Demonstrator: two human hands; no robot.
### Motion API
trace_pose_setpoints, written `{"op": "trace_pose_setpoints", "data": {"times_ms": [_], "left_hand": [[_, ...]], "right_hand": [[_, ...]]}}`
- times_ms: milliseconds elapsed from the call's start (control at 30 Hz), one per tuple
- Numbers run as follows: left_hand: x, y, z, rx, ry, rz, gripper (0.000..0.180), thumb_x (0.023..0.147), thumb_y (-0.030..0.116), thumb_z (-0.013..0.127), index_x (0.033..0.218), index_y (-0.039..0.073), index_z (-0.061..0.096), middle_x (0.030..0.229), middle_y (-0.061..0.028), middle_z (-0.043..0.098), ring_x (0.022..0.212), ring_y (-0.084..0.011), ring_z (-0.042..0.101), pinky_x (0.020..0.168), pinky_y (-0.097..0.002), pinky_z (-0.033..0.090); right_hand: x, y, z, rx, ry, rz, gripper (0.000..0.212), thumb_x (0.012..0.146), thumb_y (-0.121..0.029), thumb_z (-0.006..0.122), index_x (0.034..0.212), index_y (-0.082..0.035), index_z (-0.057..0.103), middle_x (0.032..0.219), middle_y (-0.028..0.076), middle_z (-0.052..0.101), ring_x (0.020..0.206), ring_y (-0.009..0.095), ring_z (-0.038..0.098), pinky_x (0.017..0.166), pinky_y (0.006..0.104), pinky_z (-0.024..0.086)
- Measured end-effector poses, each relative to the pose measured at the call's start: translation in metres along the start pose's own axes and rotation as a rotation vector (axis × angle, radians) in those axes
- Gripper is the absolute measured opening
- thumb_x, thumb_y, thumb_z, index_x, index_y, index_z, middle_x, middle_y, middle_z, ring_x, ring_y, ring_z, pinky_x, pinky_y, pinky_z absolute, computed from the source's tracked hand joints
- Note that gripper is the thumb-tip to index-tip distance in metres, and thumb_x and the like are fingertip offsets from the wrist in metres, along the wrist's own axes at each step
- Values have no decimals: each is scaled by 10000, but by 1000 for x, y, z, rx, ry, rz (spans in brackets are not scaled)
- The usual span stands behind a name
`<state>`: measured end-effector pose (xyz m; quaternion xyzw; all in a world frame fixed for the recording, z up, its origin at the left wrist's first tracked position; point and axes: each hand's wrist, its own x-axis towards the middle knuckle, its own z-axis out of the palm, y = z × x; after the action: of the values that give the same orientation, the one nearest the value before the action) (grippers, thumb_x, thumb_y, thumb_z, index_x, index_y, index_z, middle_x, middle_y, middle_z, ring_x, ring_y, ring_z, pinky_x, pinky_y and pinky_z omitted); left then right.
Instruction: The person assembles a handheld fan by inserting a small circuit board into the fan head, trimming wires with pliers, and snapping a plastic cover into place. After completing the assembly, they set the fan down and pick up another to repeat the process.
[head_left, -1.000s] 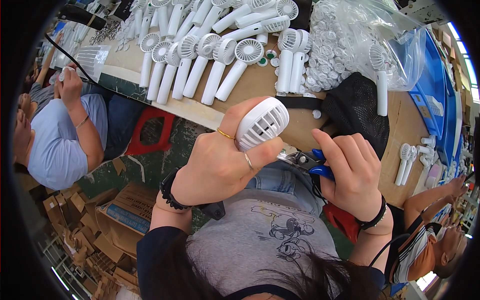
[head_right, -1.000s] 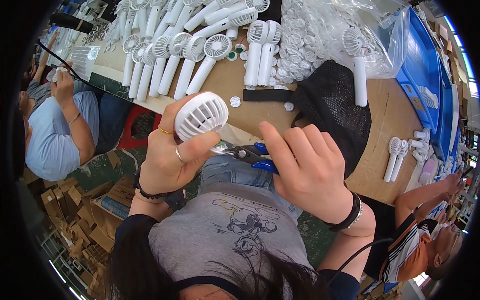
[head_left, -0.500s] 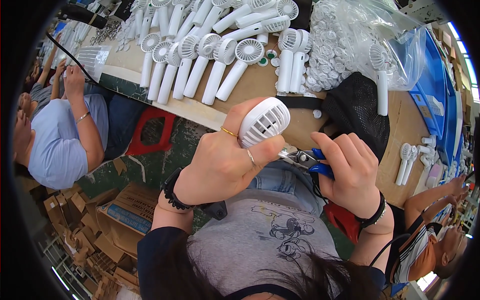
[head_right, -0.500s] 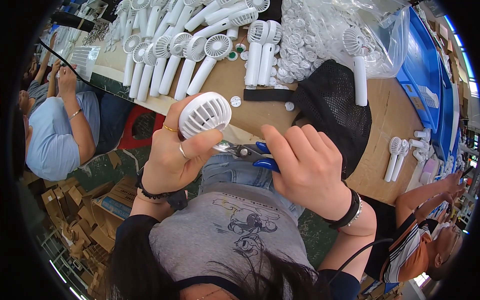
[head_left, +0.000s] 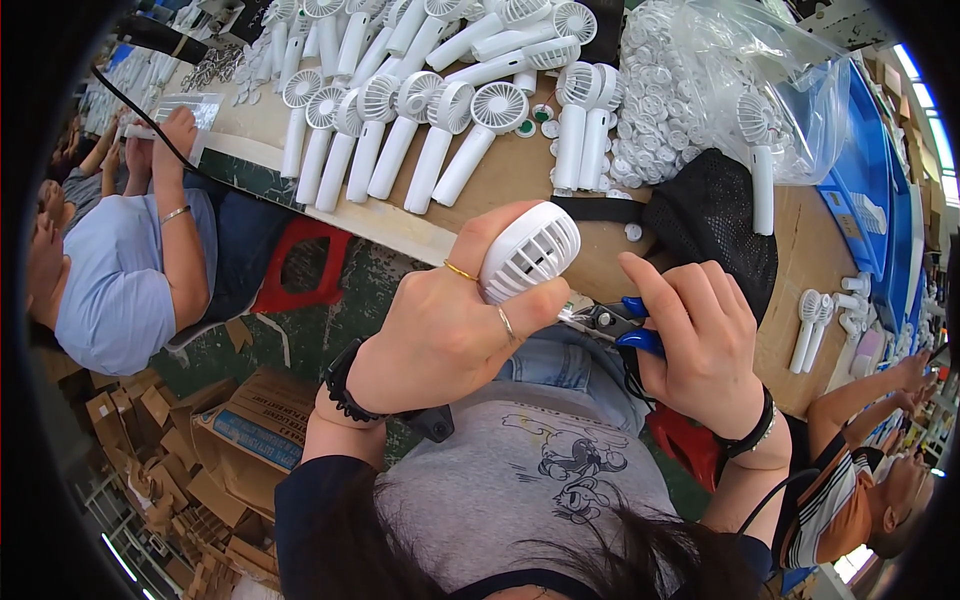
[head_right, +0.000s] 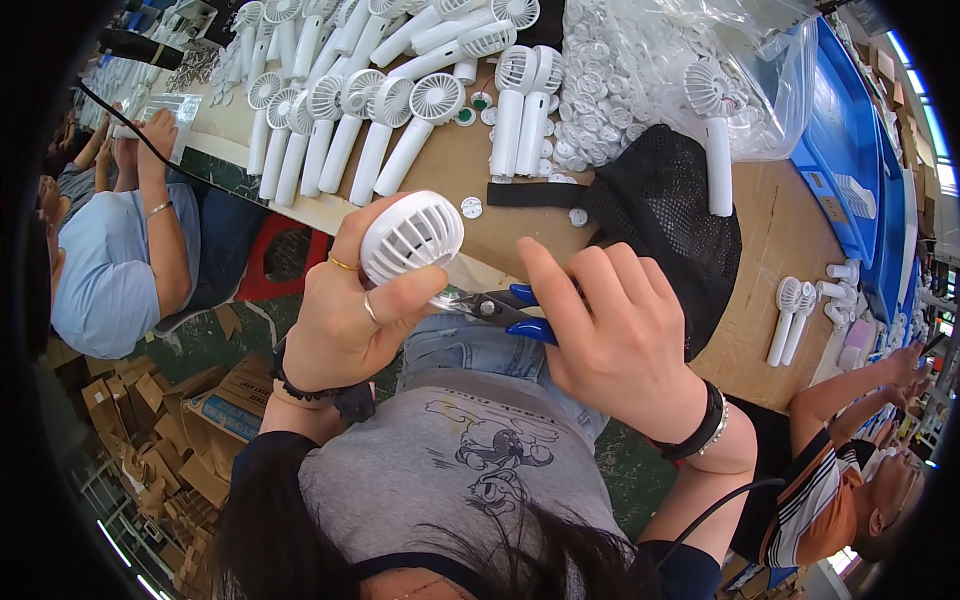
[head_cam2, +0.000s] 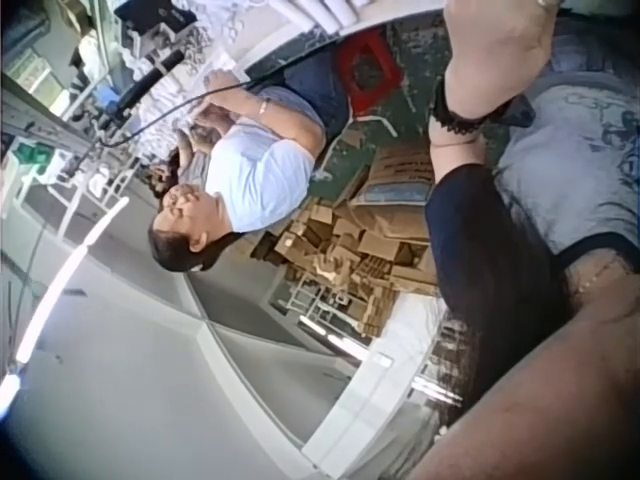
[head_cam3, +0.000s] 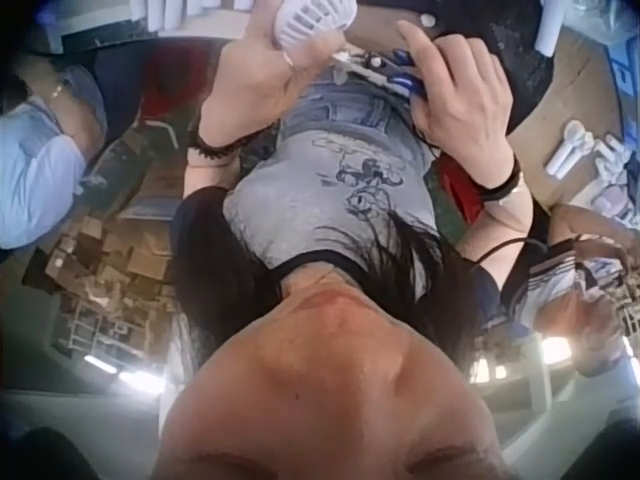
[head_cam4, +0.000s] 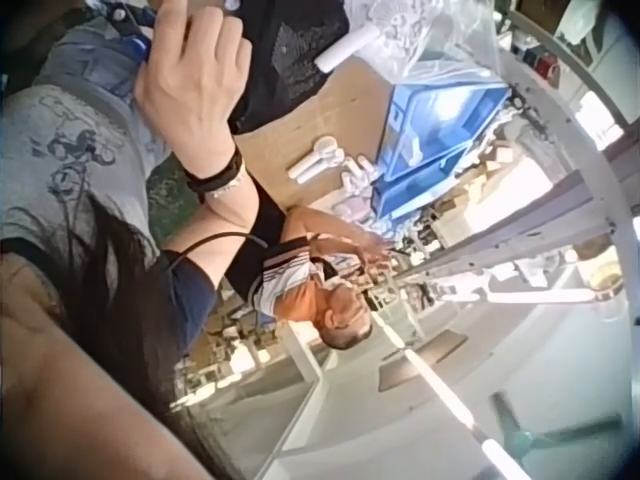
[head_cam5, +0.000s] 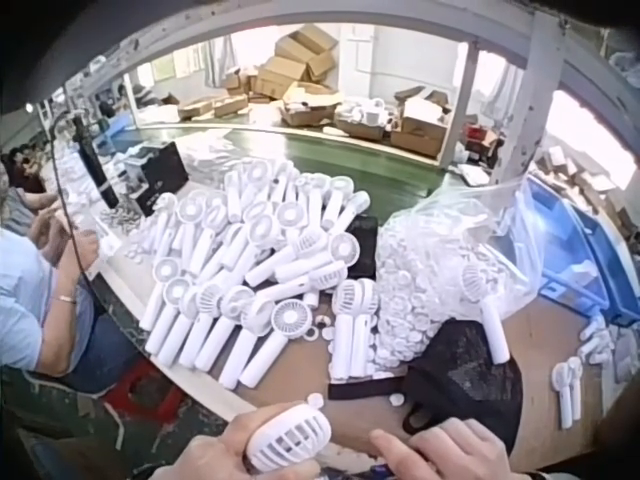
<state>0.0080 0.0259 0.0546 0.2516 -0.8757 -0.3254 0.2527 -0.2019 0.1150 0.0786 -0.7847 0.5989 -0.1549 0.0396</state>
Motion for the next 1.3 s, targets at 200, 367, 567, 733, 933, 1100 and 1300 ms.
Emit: {"op": "trace_pose_setpoints", "data": {"times_ms": [200,367,567,733,933,1100,1300], "left_hand": [[2,0,2,35,4,-7,334,710,34,705,1000,188,647,1223,-214,491,970,-322,613,775,-336,515],[2,-2,4,26,6,-10,327,713,36,705,999,185,649,1219,-216,495,967,-322,615,771,-333,516],[2,-11,9,67,28,126,272,729,67,647,984,156,624,1237,-187,442,715,-243,636,541,-336,529],[3,-12,11,64,17,129,280,729,65,646,993,158,624,1237,-187,438,710,-248,635,540,-340,528],[2,-9,7,51,6,115,279,727,63,645,988,159,623,1238,-179,437,706,-249,634,537,-339,528],[3,-10,7,56,10,126,266,728,62,642,976,156,621,1237,-171,441,694,-250,634,531,-335,527],[4,-9,5,83,-32,145,244,738,65,632,964,156,619,1231,-177,447,673,-249,635,529,-331,526]], "right_hand": [[0,0,1,-40,10,3,596,516,2,597,1112,-10,574,760,67,462,668,227,479,594,322,408],[1,2,4,-100,72,-41,498,538,-55,597,1036,-25,593,683,34,409,622,179,453,533,284,358],[0,0,2,-49,12,8,517,494,-6,605,1010,-30,598,684,49,431,628,213,469,561,316,399],[-1,3,5,-7,9,29,474,496,-9,605,969,-28,595,662,51,418,616,219,468,555,317,400],[1,1,3,12,-18,34,482,515,-6,596,996,-23,575,704,69,417,632,235,454,569,329,388],[4,-1,1,17,-23,33,504,526,-7,594,1029,-17,562,735,80,414,646,247,443,581,337,376],[2,3,3,-63,-5,-11,440,554,-71,601,991,-35,570,718,44,412,653,197,449,562,305,348]]}}
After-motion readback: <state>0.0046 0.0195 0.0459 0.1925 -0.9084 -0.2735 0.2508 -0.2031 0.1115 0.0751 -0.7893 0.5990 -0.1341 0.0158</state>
